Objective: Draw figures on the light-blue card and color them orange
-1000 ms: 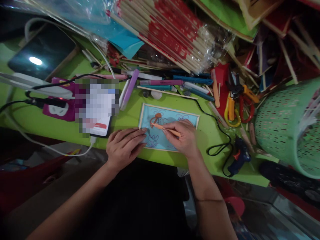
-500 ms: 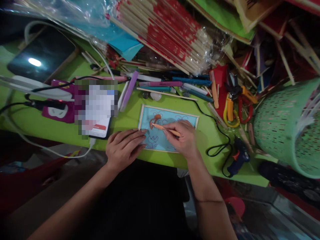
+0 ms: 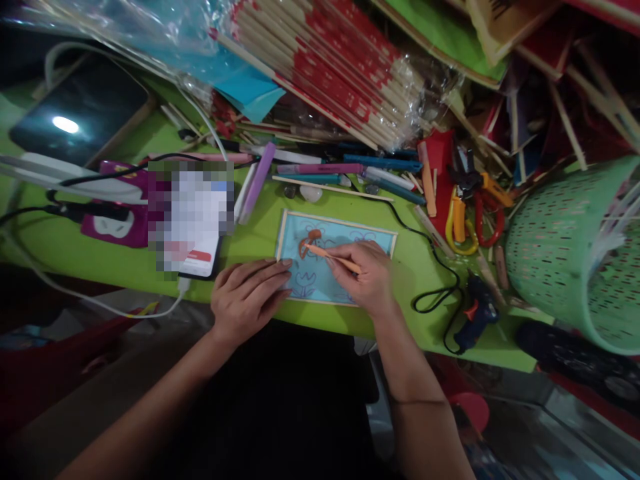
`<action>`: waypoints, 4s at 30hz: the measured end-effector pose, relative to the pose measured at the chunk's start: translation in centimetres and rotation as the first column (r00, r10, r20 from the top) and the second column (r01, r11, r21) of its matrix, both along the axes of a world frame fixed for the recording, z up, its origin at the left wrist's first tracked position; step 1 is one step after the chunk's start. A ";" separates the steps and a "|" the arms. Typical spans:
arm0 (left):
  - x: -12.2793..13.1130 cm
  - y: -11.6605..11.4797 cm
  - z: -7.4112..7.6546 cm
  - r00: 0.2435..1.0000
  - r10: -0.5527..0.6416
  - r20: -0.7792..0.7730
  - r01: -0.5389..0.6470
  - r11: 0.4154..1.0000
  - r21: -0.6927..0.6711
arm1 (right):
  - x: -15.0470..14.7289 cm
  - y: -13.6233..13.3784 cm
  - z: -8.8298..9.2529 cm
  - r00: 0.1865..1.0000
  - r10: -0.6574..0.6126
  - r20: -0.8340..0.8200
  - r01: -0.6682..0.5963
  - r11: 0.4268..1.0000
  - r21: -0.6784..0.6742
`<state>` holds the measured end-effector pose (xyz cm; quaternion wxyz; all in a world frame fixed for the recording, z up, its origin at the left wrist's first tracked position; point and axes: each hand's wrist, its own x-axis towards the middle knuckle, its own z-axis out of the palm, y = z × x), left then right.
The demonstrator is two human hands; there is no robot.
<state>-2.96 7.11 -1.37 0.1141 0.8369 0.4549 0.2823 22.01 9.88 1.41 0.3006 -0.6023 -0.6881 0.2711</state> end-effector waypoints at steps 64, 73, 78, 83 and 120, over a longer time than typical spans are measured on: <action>-0.1 0.0 0.1 1.000 -0.002 0.008 0.002 1.000 -0.011 | -0.1 -0.1 0.3 0.991 -0.123 -0.047 0.120 0.991 -0.057; -0.1 0.0 0.0 1.000 -0.003 0.004 0.003 1.000 -0.013 | -0.1 -0.1 0.5 0.994 -0.110 -0.029 0.108 0.992 -0.070; 0.0 -0.1 -0.1 1.000 0.004 0.005 -0.004 1.000 -0.005 | -0.1 -0.1 0.5 0.994 -0.107 -0.033 0.104 0.991 -0.079; 0.0 0.0 0.0 1.000 0.001 -0.005 -0.001 1.000 -0.004 | -0.1 -0.1 0.2 0.995 -0.100 -0.023 0.098 0.993 -0.071; 0.0 0.0 0.0 1.000 0.001 -0.005 -0.001 1.000 0.010 | 0.2 -0.1 0.3 0.996 -0.056 -0.076 0.052 0.997 -0.060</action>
